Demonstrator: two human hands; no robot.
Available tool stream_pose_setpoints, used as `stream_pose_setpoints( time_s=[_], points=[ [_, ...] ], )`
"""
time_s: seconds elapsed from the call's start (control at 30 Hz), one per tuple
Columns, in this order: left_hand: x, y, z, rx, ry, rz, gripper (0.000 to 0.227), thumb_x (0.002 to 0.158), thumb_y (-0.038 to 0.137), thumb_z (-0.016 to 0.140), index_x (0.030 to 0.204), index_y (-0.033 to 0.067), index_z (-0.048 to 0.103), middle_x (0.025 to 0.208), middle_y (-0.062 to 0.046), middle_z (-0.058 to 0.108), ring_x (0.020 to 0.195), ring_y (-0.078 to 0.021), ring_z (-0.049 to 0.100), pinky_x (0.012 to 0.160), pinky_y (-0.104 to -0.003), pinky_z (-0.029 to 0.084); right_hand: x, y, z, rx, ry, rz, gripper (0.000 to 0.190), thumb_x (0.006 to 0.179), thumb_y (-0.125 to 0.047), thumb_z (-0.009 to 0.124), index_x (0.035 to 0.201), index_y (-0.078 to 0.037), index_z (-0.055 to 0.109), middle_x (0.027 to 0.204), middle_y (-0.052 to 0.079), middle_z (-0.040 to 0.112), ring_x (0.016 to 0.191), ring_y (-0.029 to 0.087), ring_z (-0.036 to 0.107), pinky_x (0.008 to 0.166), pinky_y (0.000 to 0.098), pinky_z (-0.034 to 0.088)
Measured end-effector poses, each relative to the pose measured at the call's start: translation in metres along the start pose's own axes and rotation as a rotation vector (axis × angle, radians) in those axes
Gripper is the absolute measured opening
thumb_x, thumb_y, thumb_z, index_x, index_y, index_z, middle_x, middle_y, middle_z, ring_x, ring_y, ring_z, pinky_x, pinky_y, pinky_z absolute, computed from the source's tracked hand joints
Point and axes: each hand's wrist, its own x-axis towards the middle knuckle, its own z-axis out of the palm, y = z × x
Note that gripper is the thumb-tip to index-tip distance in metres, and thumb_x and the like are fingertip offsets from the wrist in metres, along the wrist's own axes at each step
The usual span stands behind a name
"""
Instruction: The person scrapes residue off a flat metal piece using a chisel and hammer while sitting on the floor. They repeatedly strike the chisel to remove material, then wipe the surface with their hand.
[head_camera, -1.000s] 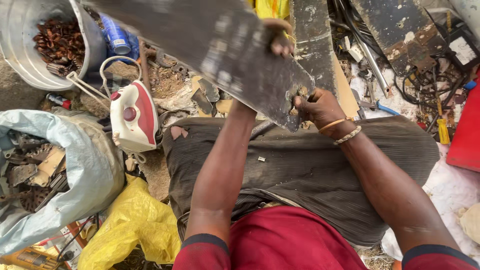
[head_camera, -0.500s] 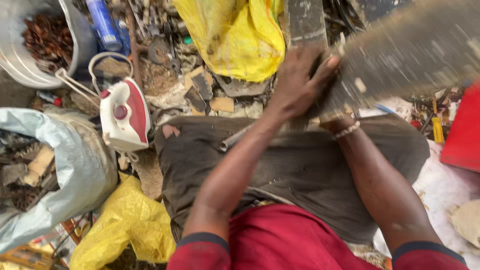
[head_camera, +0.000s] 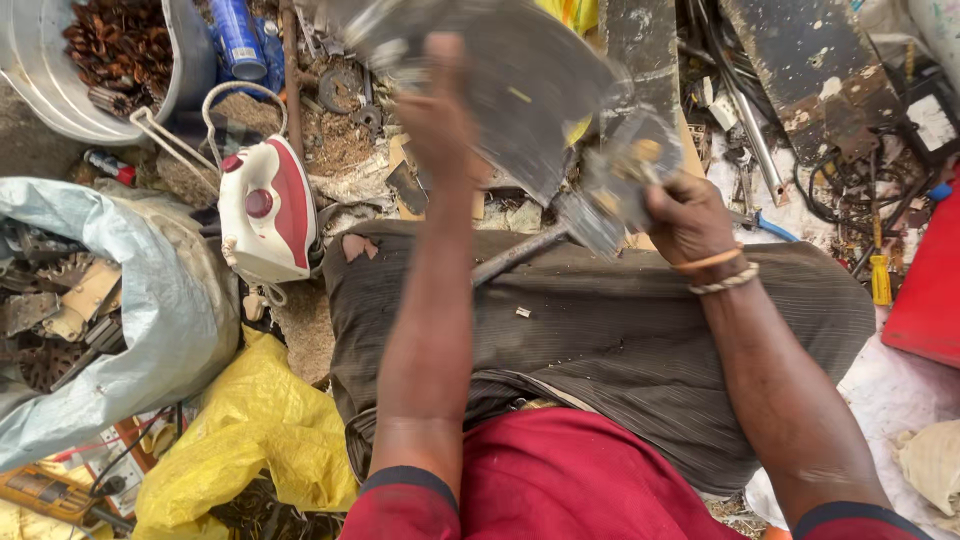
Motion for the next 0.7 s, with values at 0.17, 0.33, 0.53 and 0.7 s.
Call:
stream_pose_setpoints(
  time_s=[0.17,0.33,0.53,0.7],
  points=[
    [0.007,-0.032,-0.026,-0.392,-0.199,-0.616,0.065,0.096,0.045,0.079,0.095,-0.0179,0.060,0.081,-0.006,0.062,0.070,-0.0197,0.058,0.059,-0.036,0.053,0.000,-0.035,-0.001,0.016,0.054,-0.273,0.011,0.098,-0.010,0.077,0.107,-0.006,0.071,0.103,0.007,0.072,0.092,0.018,0.069,0.083,0.0352,0.060],
    [-0.088,-0.016,0.044,0.189,-0.566,-0.574,0.075,0.092,0.055,0.080,0.094,-0.0188,0.068,0.080,-0.006,0.058,0.074,-0.0182,0.053,0.065,-0.040,0.052,-0.001,-0.064,-0.040,0.023,0.297,-0.498,0.009,0.109,-0.010,0.077,0.105,-0.008,0.069,0.097,0.005,0.072,0.086,0.018,0.068,0.073,0.0326,0.057],
    [-0.103,0.037,0.107,-0.386,-0.709,-0.652,0.063,0.087,0.047,0.076,0.113,-0.0107,0.071,0.097,-0.018,0.074,0.079,-0.0220,0.064,0.068,-0.041,0.055,0.004,-0.080,-0.060,0.132,0.442,-0.535,0.014,0.104,-0.012,0.079,0.099,-0.010,0.066,0.091,0.003,0.071,0.084,0.018,0.069,0.074,0.0355,0.059],
    [-0.081,0.056,0.103,0.127,-0.665,-0.419,0.095,0.080,0.062,0.078,0.145,0.0008,0.044,0.139,-0.025,0.056,0.113,-0.0312,0.057,0.089,-0.044,0.049,-0.001,-0.076,-0.047,0.064,0.391,-0.490,0.041,0.100,-0.013,0.080,0.131,-0.008,0.052,0.110,0.006,0.068,0.091,0.018,0.069,0.074,0.0328,0.060]
  ],
)
